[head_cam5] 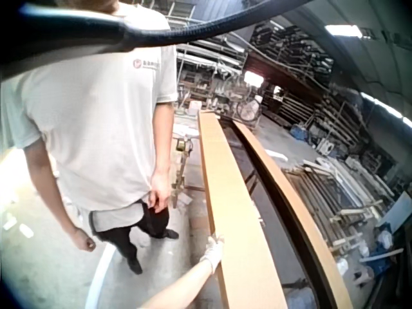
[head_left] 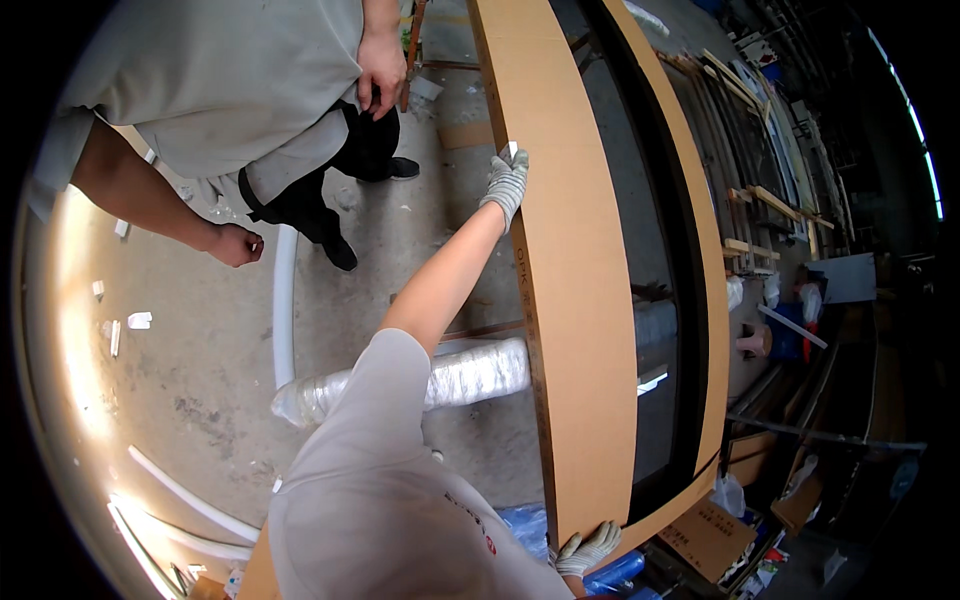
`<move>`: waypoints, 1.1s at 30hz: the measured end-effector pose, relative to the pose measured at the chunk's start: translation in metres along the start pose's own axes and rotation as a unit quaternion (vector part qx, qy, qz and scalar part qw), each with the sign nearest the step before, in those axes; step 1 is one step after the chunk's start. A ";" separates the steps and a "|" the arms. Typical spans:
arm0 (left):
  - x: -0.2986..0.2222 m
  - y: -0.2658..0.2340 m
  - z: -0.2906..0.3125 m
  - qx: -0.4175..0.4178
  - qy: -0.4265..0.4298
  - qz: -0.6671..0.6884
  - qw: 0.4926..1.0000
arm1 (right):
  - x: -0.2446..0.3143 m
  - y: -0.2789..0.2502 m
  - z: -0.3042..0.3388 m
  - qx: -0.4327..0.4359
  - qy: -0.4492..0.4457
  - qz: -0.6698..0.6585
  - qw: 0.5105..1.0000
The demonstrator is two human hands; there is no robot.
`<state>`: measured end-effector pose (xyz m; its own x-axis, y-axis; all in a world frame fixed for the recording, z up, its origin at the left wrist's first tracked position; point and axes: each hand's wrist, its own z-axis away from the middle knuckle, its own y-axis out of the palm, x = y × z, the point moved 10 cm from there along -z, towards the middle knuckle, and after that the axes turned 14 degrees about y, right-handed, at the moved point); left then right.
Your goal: The person, with the help of a co-worker, wraps a large furniture component in plastic film and secures it with tape using a dispenser.
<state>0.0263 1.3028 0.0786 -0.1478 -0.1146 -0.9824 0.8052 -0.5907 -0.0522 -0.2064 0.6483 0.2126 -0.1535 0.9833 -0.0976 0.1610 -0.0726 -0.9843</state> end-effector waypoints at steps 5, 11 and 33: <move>0.024 0.023 0.082 0.060 -0.113 -0.074 0.989 | -0.006 0.003 0.010 -0.010 0.001 0.006 1.000; -0.046 0.020 0.125 -0.008 0.367 -0.238 0.899 | 0.004 -0.003 -0.003 -0.006 -0.016 -0.001 1.000; 0.031 -0.014 0.043 -0.063 0.052 0.163 0.983 | -0.003 -0.006 0.000 -0.022 0.005 -0.040 0.999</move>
<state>-0.0139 1.2733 0.0568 0.1844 -0.1944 -0.9634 0.8654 -0.4325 0.2530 -0.2069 0.6454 0.2189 -0.1580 0.9873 -0.0166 0.1919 0.0143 -0.9813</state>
